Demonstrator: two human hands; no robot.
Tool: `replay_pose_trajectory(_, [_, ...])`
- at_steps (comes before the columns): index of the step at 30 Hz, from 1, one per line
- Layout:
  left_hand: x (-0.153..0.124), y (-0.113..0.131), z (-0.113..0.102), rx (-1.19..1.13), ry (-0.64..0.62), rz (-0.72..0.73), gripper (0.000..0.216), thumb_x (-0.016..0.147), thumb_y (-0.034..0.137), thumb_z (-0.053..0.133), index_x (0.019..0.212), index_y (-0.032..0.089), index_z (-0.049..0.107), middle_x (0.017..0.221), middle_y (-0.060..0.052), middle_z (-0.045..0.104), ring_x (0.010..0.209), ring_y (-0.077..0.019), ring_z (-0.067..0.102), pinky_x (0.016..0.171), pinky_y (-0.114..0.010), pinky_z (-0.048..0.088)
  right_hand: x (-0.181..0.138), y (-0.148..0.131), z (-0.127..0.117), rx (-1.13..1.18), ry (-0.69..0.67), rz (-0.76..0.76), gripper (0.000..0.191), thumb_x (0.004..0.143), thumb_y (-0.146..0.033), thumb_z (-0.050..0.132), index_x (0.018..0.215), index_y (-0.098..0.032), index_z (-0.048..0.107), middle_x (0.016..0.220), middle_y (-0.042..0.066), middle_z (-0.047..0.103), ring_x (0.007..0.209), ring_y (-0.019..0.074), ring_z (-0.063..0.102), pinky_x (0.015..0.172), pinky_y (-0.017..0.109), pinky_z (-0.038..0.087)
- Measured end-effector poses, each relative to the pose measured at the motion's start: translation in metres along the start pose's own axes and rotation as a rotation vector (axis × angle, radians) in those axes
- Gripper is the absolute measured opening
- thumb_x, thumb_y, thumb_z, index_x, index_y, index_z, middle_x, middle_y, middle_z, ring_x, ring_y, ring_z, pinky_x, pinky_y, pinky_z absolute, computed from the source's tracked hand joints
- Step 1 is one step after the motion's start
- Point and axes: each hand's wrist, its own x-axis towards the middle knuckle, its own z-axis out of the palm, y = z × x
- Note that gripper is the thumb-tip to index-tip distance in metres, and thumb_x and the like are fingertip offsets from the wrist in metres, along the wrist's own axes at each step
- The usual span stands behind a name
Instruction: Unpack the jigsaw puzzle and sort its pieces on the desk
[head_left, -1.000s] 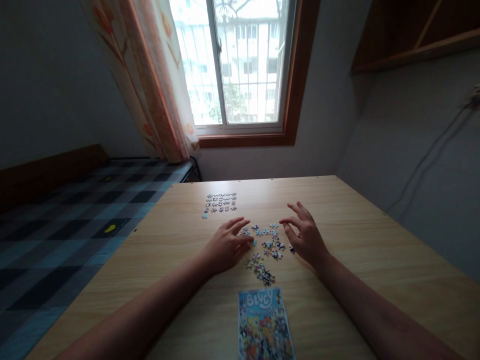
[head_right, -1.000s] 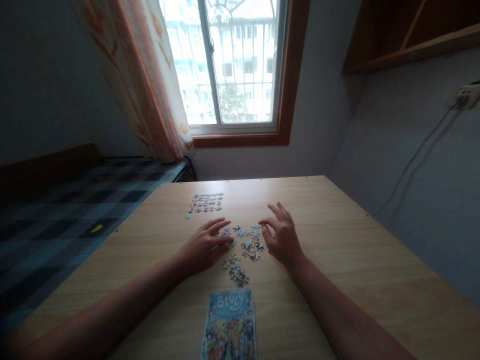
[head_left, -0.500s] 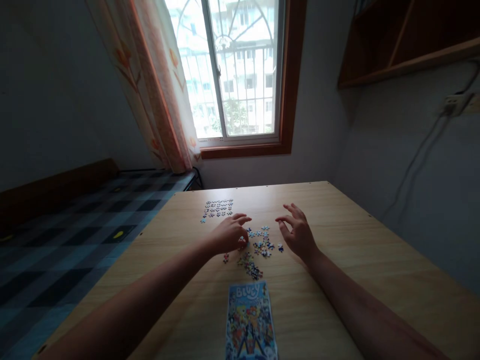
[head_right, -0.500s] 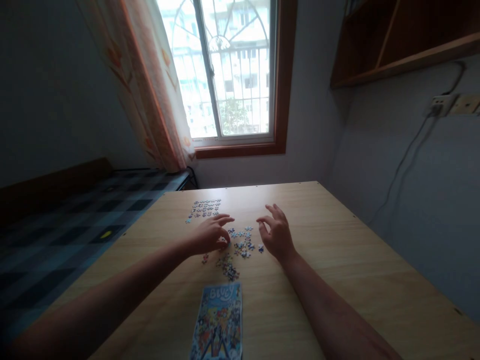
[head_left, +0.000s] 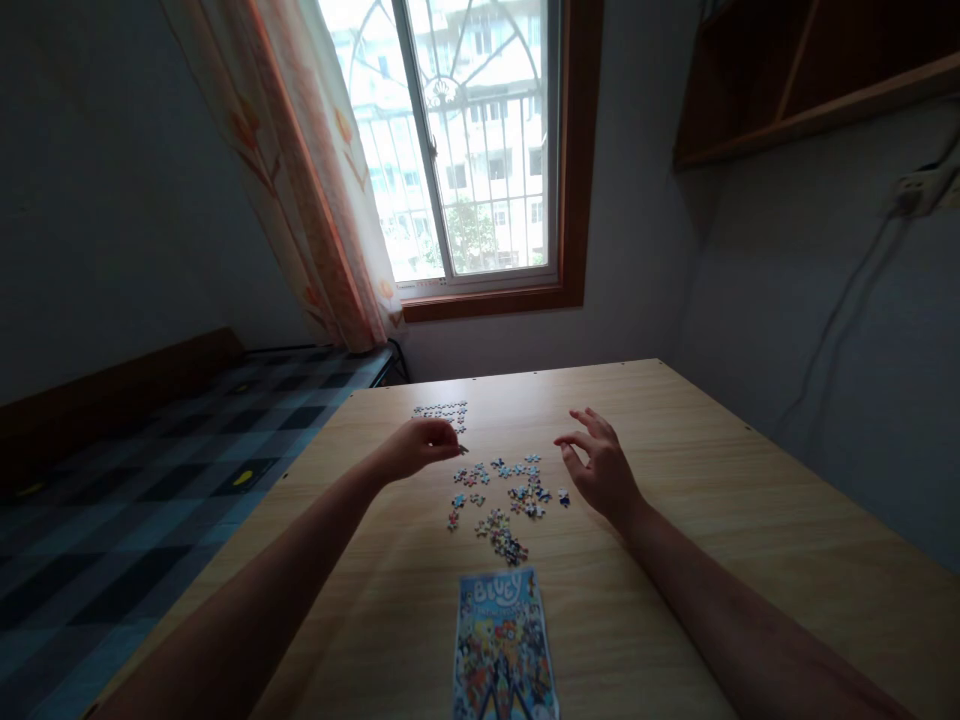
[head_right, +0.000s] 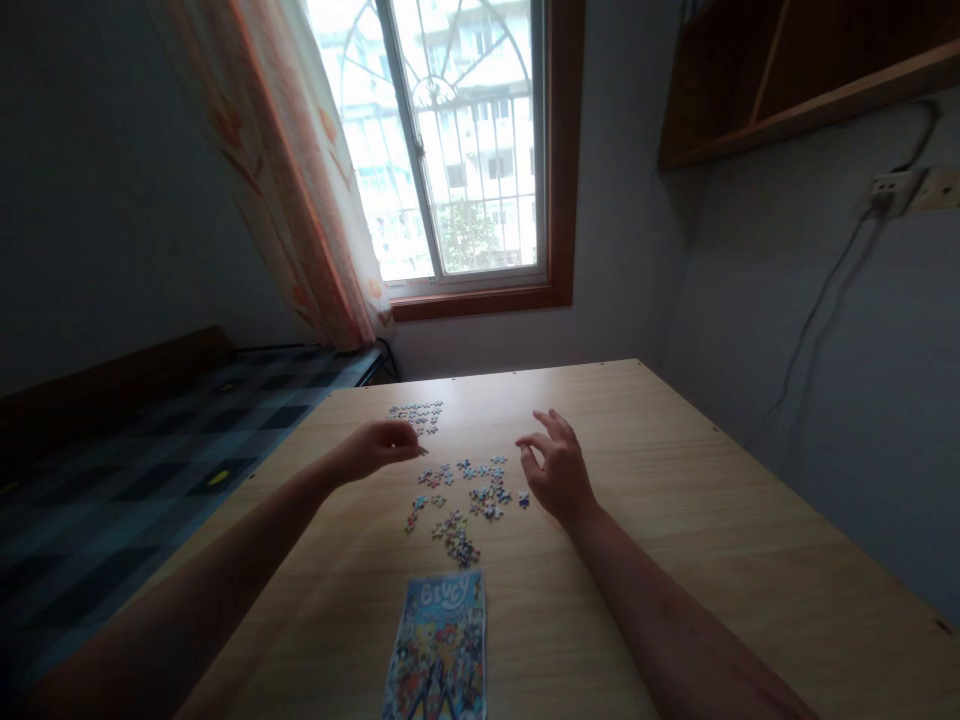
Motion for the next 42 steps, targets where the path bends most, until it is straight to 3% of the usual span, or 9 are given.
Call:
replay_pose_trajectory(3, [-0.007,-0.029,-0.004,-0.061,0.198,-0.202,0.023,0.075,0.038,0.068,0.079,0.016,0.066,0.068,0.000,0.066,0.059,-0.0123,0.056,0.057,-0.025,0.043,0.000,0.003,0.002,-0.004,-0.009,0.022,0.023,0.086,-0.023,0.054,0.087,-0.020,0.076,0.131,0.014,0.061,0.134,0.0326,0.044,0.111,0.054,0.037])
replay_pose_trajectory(5, [-0.013,-0.042,0.002,-0.014,0.260,-0.298,0.020,0.075,0.036,0.067,0.080,0.016,0.067,0.075,-0.002,0.070,0.060,-0.0140,0.059,0.058,-0.026,0.044,0.000,0.004,0.003,-0.006,-0.020,0.031,0.023,0.086,-0.023,0.053,0.087,-0.020,0.076,0.130,0.014,0.062,0.134,0.0323,0.044,0.111,0.054,0.037])
replay_pose_trajectory(9, [-0.028,-0.045,0.018,0.276,0.325,-0.317,0.014,0.079,0.031,0.064,0.083,0.020,0.070,0.085,-0.003,0.074,0.077,-0.0190,0.066,0.070,-0.028,0.046,-0.003,0.007,0.004,-0.018,-0.054,0.019,0.024,0.088,-0.026,0.052,0.088,-0.021,0.076,0.130,0.013,0.062,0.134,0.0313,0.045,0.111,0.053,0.038])
replay_pose_trajectory(15, [-0.047,-0.025,0.030,0.643,0.239,-0.380,0.020,0.090,0.034,0.052,0.092,0.024,0.069,0.096,-0.004,0.074,0.083,-0.0221,0.068,0.069,-0.030,0.045,-0.007,0.011,0.002,-0.048,-0.051,0.014,0.025,0.089,-0.033,0.053,0.085,-0.023,0.075,0.127,0.012,0.063,0.126,0.0308,0.052,0.107,0.053,0.041])
replay_pose_trajectory(21, [-0.051,-0.016,0.034,0.713,0.142,-0.387,0.027,0.096,0.031,0.043,0.108,0.025,0.067,0.103,-0.008,0.073,0.087,-0.0222,0.069,0.073,-0.030,0.046,-0.010,0.012,0.000,-0.056,-0.091,0.017,0.028,0.090,-0.036,0.051,0.087,-0.023,0.076,0.129,0.012,0.061,0.127,0.0309,0.051,0.107,0.053,0.041])
replay_pose_trajectory(25, [-0.052,-0.018,0.031,0.721,0.085,-0.337,0.031,0.098,0.033,0.040,0.100,0.025,0.069,0.098,-0.009,0.074,0.086,-0.0226,0.069,0.075,-0.031,0.047,-0.012,0.013,-0.001,-0.040,-0.106,0.034,0.029,0.090,-0.037,0.051,0.088,-0.023,0.076,0.129,0.012,0.062,0.128,0.0317,0.050,0.107,0.054,0.041])
replay_pose_trajectory(34, [-0.042,-0.030,0.025,0.777,0.164,-0.398,0.031,0.095,0.037,0.046,0.090,0.020,0.072,0.091,-0.011,0.074,0.084,-0.0257,0.069,0.071,-0.033,0.048,-0.013,0.008,0.000,-0.013,-0.114,0.017,0.027,0.089,-0.038,0.053,0.087,-0.025,0.076,0.128,0.011,0.063,0.127,0.0316,0.051,0.106,0.054,0.042])
replay_pose_trajectory(42, [-0.042,-0.029,0.028,0.745,0.199,-0.431,0.032,0.097,0.039,0.042,0.101,0.023,0.070,0.099,-0.010,0.074,0.087,-0.0235,0.069,0.073,-0.031,0.047,-0.013,0.007,0.000,-0.004,-0.099,0.008,0.026,0.088,-0.037,0.053,0.086,-0.024,0.076,0.127,0.011,0.064,0.126,0.0306,0.052,0.106,0.053,0.042])
